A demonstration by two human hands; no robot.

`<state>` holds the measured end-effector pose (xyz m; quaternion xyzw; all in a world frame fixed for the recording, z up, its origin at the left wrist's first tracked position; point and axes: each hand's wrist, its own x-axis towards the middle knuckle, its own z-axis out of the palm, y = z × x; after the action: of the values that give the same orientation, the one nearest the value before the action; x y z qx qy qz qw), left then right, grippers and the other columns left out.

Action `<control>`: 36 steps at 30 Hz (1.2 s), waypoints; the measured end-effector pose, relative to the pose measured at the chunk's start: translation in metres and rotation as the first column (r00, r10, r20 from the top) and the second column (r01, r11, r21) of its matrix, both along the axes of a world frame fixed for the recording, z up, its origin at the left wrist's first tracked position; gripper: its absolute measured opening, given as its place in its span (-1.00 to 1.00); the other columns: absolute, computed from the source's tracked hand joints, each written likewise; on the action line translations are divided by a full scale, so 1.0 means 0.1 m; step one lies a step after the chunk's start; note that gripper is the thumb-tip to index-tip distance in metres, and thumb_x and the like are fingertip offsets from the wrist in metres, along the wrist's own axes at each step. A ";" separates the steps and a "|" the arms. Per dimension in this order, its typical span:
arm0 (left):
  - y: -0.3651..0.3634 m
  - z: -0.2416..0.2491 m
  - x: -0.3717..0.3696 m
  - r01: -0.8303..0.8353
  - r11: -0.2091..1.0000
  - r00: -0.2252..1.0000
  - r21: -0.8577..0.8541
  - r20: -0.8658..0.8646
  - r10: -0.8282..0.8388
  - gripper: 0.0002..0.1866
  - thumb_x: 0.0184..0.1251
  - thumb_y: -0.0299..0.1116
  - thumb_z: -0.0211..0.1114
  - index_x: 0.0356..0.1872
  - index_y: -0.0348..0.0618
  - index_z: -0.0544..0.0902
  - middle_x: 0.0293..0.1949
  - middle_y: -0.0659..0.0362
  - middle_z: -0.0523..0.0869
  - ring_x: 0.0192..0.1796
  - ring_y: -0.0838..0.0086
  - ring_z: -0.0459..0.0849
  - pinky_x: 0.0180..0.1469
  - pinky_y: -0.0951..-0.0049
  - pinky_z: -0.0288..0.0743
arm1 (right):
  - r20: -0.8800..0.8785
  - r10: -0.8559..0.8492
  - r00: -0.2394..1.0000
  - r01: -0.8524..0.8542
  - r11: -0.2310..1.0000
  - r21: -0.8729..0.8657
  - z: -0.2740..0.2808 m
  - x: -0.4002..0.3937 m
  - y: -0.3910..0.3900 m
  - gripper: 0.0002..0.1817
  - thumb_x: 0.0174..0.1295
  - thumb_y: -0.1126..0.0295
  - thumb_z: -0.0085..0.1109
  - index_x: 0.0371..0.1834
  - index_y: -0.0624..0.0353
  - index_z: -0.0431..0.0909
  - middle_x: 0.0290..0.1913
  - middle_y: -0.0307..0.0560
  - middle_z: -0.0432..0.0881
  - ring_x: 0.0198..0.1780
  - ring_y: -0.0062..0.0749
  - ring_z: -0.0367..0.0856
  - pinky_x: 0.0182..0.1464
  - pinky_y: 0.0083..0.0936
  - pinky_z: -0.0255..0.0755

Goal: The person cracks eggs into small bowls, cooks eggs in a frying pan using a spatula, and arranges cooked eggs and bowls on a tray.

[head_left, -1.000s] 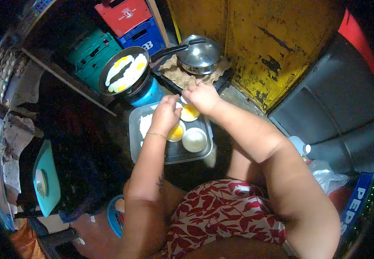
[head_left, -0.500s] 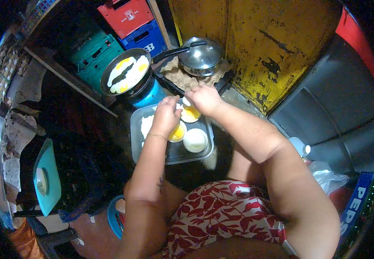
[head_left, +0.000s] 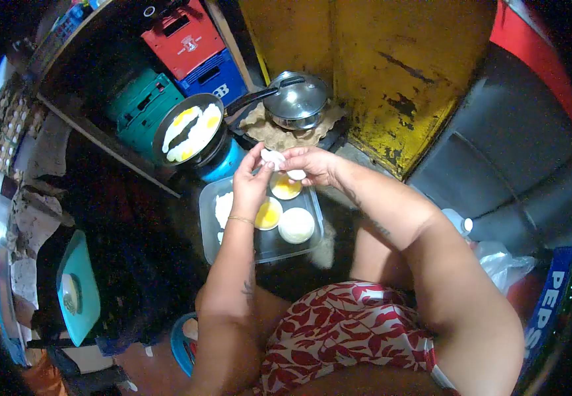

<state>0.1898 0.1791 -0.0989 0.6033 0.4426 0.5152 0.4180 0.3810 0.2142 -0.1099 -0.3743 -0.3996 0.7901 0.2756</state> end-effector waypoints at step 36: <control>0.06 -0.18 -0.59 -0.013 0.981 0.973 -0.195 -0.227 -0.032 -0.72 0.40 -0.35 0.28 0.07 -0.20 0.59 -0.20 0.27 0.63 -0.28 0.63 0.54 -0.29 0.60 0.43 | 0.912 -0.367 0.183 0.821 0.568 0.064 0.69 3.86 -5.29 -0.57 0.03 0.39 0.38 0.03 0.15 0.61 -0.38 -0.21 0.66 -0.56 -0.52 0.49 -0.60 -0.53 0.29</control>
<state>0.1311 0.1847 -0.1166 0.6169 0.5334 0.3944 0.4236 0.7669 -0.3148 -0.0404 -0.8907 -0.0971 0.3748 0.2382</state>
